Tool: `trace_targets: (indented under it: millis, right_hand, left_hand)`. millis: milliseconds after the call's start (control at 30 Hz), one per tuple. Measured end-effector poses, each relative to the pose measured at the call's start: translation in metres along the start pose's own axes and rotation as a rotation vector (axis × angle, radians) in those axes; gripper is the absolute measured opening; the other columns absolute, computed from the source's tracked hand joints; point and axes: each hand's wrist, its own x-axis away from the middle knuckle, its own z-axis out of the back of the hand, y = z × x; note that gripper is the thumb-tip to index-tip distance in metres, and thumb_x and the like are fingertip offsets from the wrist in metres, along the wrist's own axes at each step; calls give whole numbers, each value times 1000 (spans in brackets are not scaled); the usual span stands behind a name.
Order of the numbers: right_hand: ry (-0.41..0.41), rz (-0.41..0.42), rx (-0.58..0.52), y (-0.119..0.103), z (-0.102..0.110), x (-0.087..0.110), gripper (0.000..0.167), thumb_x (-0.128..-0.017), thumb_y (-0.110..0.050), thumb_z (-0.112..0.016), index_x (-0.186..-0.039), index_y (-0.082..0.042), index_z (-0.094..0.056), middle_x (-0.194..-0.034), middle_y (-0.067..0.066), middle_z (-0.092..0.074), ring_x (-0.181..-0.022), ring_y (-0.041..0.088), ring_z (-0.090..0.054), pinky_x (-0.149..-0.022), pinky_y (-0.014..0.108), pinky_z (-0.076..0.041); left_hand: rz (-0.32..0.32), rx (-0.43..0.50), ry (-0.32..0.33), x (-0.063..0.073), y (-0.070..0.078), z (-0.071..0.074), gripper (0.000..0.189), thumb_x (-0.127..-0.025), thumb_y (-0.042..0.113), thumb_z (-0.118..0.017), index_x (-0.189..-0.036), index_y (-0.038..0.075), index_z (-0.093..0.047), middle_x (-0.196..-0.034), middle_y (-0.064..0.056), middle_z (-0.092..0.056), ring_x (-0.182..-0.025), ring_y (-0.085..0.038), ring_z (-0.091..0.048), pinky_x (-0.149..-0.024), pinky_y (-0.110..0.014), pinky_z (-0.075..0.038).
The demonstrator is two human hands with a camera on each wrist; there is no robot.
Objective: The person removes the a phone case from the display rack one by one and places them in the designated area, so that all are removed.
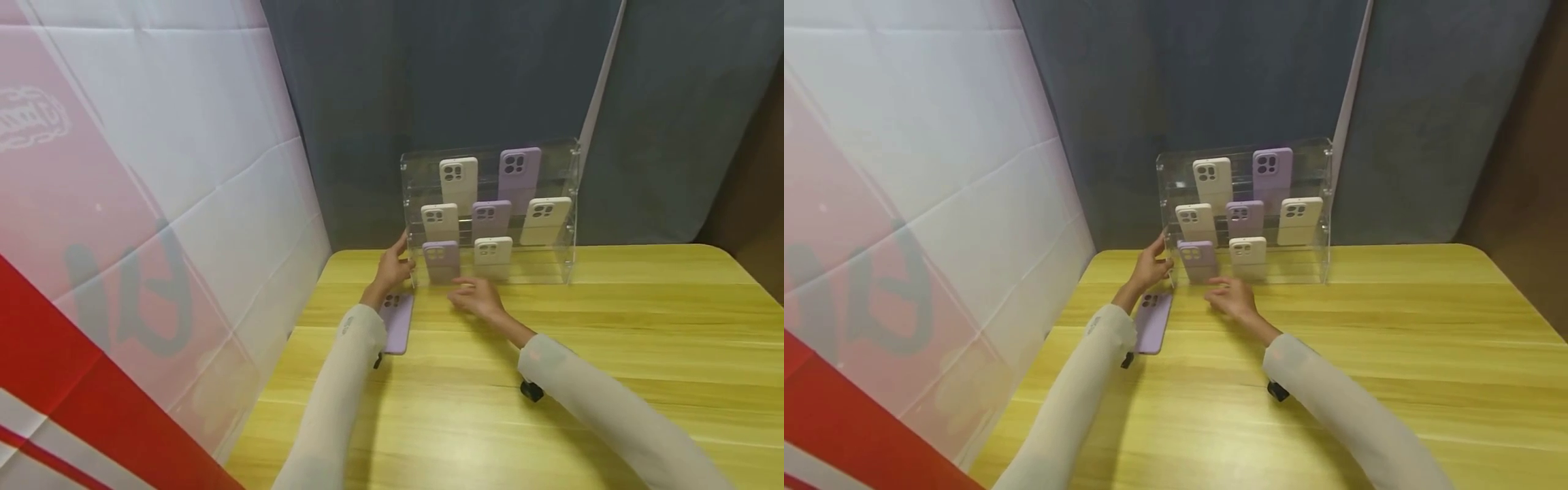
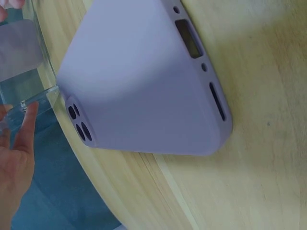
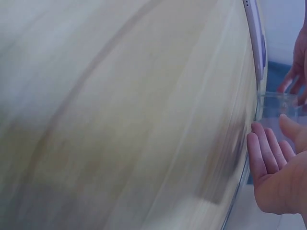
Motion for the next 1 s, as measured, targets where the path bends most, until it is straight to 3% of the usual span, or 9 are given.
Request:
trace_targets:
  millis: [400, 600, 733, 867, 1000]
  right_hand:
    - [59, 33, 44, 7, 25, 10, 40, -94, -1, -74, -129, 13, -63, -112, 30, -72, -98, 42, -75, -77, 35, -65]
    - [82, 31, 67, 9, 39, 12, 39, -95, -4, -74, -129, 12, -64, -112, 29, -72, -97, 42, -75, -78, 38, -65]
    - [93, 30, 101, 10, 47, 11, 38, -94, -8, -76, -128, 8, -67, -111, 25, -74, -96, 39, -76, -78, 40, -65]
    - [110, 38, 137, 10, 54, 10, 36, -94, -10, -77, -126, 6, -69, -111, 24, -74, -98, 38, -76, -75, 35, -66]
    - [128, 43, 178, 9, 63, 10, 37, -94, -11, -78, -125, 6, -69, -112, 24, -74, -99, 38, -75, -73, 29, -65]
  left_hand:
    - [3, -32, 5, 1, -1, 0, 90, -94, -14, -56, -166, 29, -24, -164, -15, -39, -122, -40, -66, -70, -31, -64]
    - [-2, -14, -9, 2, 2, -1, 89, -95, -13, -57, -166, 29, -24, -164, -15, -38, -123, -41, -65, -75, -41, -65]
    - [9, -11, -5, 1, 1, -1, 90, -95, -13, -58, -166, 32, -25, -164, -13, -38, -124, -41, -65, -75, -37, -65]
    - [1, -10, -4, 0, -1, -1, 91, -94, -14, -58, -165, 31, -25, -164, -13, -39, -124, -42, -64, -73, -33, -65]
    - [-13, -13, -5, -1, -1, -1, 91, -94, -15, -57, -166, 30, -25, -164, -14, -39, -124, -43, -64, -76, -38, -66]
